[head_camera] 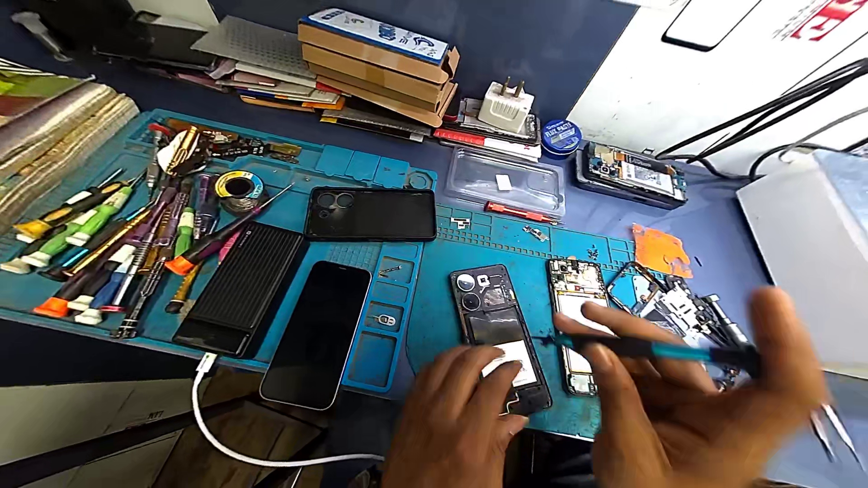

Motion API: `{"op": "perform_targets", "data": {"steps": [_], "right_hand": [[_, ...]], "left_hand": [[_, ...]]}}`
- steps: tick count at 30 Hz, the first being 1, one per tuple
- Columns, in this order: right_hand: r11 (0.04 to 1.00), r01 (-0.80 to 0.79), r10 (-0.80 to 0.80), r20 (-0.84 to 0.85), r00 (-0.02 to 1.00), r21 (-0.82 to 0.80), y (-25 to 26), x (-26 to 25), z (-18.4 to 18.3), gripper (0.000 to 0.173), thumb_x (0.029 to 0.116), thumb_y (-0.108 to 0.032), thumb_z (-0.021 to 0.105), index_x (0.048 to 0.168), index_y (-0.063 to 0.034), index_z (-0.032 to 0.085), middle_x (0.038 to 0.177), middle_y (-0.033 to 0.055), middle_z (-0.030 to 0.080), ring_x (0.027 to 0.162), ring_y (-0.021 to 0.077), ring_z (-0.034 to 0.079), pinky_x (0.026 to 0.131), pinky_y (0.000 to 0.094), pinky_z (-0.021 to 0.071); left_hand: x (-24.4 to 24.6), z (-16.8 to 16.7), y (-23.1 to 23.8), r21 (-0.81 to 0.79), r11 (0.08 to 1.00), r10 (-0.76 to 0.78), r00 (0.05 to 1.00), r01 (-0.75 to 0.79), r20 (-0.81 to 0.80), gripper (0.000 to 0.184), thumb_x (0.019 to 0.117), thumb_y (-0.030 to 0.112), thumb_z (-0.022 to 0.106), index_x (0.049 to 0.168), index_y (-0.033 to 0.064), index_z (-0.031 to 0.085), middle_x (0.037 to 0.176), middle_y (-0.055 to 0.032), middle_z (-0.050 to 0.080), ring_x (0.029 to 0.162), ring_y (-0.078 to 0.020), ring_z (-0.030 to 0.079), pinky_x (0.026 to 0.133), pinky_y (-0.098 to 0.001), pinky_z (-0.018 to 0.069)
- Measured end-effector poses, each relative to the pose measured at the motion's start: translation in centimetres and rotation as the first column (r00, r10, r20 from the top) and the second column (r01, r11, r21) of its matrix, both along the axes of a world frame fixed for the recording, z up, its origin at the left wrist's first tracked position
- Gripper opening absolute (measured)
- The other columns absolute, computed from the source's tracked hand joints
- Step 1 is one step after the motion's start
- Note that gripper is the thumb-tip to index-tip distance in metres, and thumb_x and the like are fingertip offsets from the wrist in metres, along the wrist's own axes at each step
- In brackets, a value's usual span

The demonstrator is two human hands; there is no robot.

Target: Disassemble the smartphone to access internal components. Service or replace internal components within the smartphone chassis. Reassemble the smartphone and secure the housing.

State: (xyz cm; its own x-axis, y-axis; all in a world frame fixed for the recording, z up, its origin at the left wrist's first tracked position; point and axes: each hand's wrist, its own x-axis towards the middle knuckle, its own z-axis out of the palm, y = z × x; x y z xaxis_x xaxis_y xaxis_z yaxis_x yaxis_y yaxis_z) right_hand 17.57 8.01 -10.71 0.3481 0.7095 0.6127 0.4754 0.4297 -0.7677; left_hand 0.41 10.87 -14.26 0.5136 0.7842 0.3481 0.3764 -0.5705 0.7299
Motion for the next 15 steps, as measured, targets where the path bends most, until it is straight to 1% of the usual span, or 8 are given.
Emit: {"op": "perform_targets", "data": {"steps": [1, 2, 3, 4, 5, 7, 10, 15], "right_hand": [[0.999, -0.020, 0.022, 0.033, 0.999, -0.035, 1.1, 0.3, -0.2, 0.077, 0.0991, -0.007, 0.063, 0.160, -0.0273, 0.021, 0.123, 0.0039, 0.071, 0.103, 0.0254, 0.074, 0.084, 0.0382, 0.0654], [0.996, -0.045, 0.050, 0.064, 0.997, -0.071, 2.0, 0.6, -0.4, 0.078, 0.0993, -0.006, 0.061, 0.161, -0.0257, 0.019, 0.123, 0.0046, 0.071, 0.104, 0.0249, 0.073, 0.085, 0.0386, 0.0648], [0.993, -0.070, 0.078, 0.086, 0.993, -0.097, 2.8, 0.7, -0.6, 0.078, 0.0992, -0.004, 0.060, 0.162, -0.0230, 0.018, 0.124, 0.0064, 0.070, 0.106, 0.0256, 0.073, 0.087, 0.0396, 0.0644], [0.990, -0.089, 0.101, 0.104, 0.989, -0.112, 3.5, 0.8, -0.8, 0.077, 0.0989, -0.002, 0.059, 0.162, -0.0199, 0.019, 0.125, 0.0081, 0.070, 0.108, 0.0265, 0.072, 0.089, 0.0409, 0.0641], [0.988, -0.102, 0.116, 0.116, 0.986, -0.117, 4.0, 0.8, -1.0, 0.075, 0.0985, 0.000, 0.059, 0.161, -0.0173, 0.021, 0.124, 0.0094, 0.070, 0.109, 0.0272, 0.072, 0.091, 0.0419, 0.0635], [0.986, -0.110, 0.127, 0.140, 0.982, -0.128, 4.5, 0.7, -1.3, 0.072, 0.0985, 0.001, 0.059, 0.159, -0.0153, 0.024, 0.124, 0.0101, 0.070, 0.111, 0.0276, 0.071, 0.093, 0.0424, 0.0626], [0.983, -0.106, 0.130, 0.164, 0.978, -0.149, 4.9, 0.6, -1.8, 0.070, 0.0984, 0.001, 0.059, 0.159, -0.0135, 0.026, 0.124, 0.0109, 0.070, 0.111, 0.0281, 0.071, 0.092, 0.0421, 0.0632], [0.979, -0.109, 0.144, 0.204, 0.968, -0.175, 5.0, 0.6, -2.2, 0.069, 0.0994, -0.002, 0.059, 0.158, -0.0154, 0.027, 0.125, 0.0092, 0.070, 0.112, 0.0268, 0.071, 0.092, 0.0409, 0.0633]], "left_hand": [[0.2, -0.3, 0.1, 0.102, 0.995, 0.016, 0.991, -0.003, -0.132, 0.043, 0.1042, 0.039, 0.051, 0.135, 0.0127, 0.066, 0.146, -0.0055, 0.059, 0.138, -0.0231, 0.053, 0.109, -0.0462, 0.0459], [0.5, -0.6, 0.2, 0.158, 0.987, 0.024, 0.972, 0.014, -0.236, 0.052, 0.1042, 0.044, 0.048, 0.142, 0.0111, 0.060, 0.156, -0.0055, 0.050, 0.147, -0.0256, 0.042, 0.116, -0.0517, 0.0384], [0.7, -1.0, 0.2, 0.180, 0.983, 0.025, 0.952, 0.032, -0.306, 0.060, 0.1043, 0.049, 0.045, 0.148, 0.0084, 0.055, 0.161, -0.0058, 0.044, 0.152, -0.0261, 0.035, 0.120, -0.0551, 0.0321], [0.8, -1.4, 0.3, 0.188, 0.981, 0.025, 0.937, 0.044, -0.348, 0.066, 0.1039, 0.053, 0.043, 0.150, 0.0065, 0.052, 0.163, -0.0060, 0.041, 0.154, -0.0255, 0.032, 0.122, -0.0563, 0.0290], [0.8, -1.7, 0.2, 0.191, 0.980, 0.021, 0.929, 0.053, -0.368, 0.069, 0.1034, 0.056, 0.042, 0.150, 0.0054, 0.052, 0.162, -0.0064, 0.042, 0.153, -0.0249, 0.033, 0.122, -0.0562, 0.0285], [0.8, -1.9, 0.2, 0.182, 0.981, 0.005, 0.919, 0.072, -0.394, 0.073, 0.1028, 0.059, 0.041, 0.150, 0.0048, 0.051, 0.162, -0.0065, 0.043, 0.152, -0.0237, 0.035, 0.123, -0.0541, 0.0284], [0.7, -1.9, 0.2, 0.184, 0.979, -0.002, 0.917, 0.082, -0.399, 0.072, 0.1025, 0.060, 0.042, 0.149, 0.0048, 0.052, 0.161, -0.0062, 0.044, 0.152, -0.0236, 0.036, 0.123, -0.0527, 0.0290], [0.7, -2.0, 0.4, 0.193, 0.977, -0.002, 0.917, 0.086, -0.398, 0.074, 0.1019, 0.061, 0.042, 0.149, 0.0044, 0.052, 0.161, -0.0064, 0.045, 0.151, -0.0243, 0.037, 0.123, -0.0524, 0.0295]]}}
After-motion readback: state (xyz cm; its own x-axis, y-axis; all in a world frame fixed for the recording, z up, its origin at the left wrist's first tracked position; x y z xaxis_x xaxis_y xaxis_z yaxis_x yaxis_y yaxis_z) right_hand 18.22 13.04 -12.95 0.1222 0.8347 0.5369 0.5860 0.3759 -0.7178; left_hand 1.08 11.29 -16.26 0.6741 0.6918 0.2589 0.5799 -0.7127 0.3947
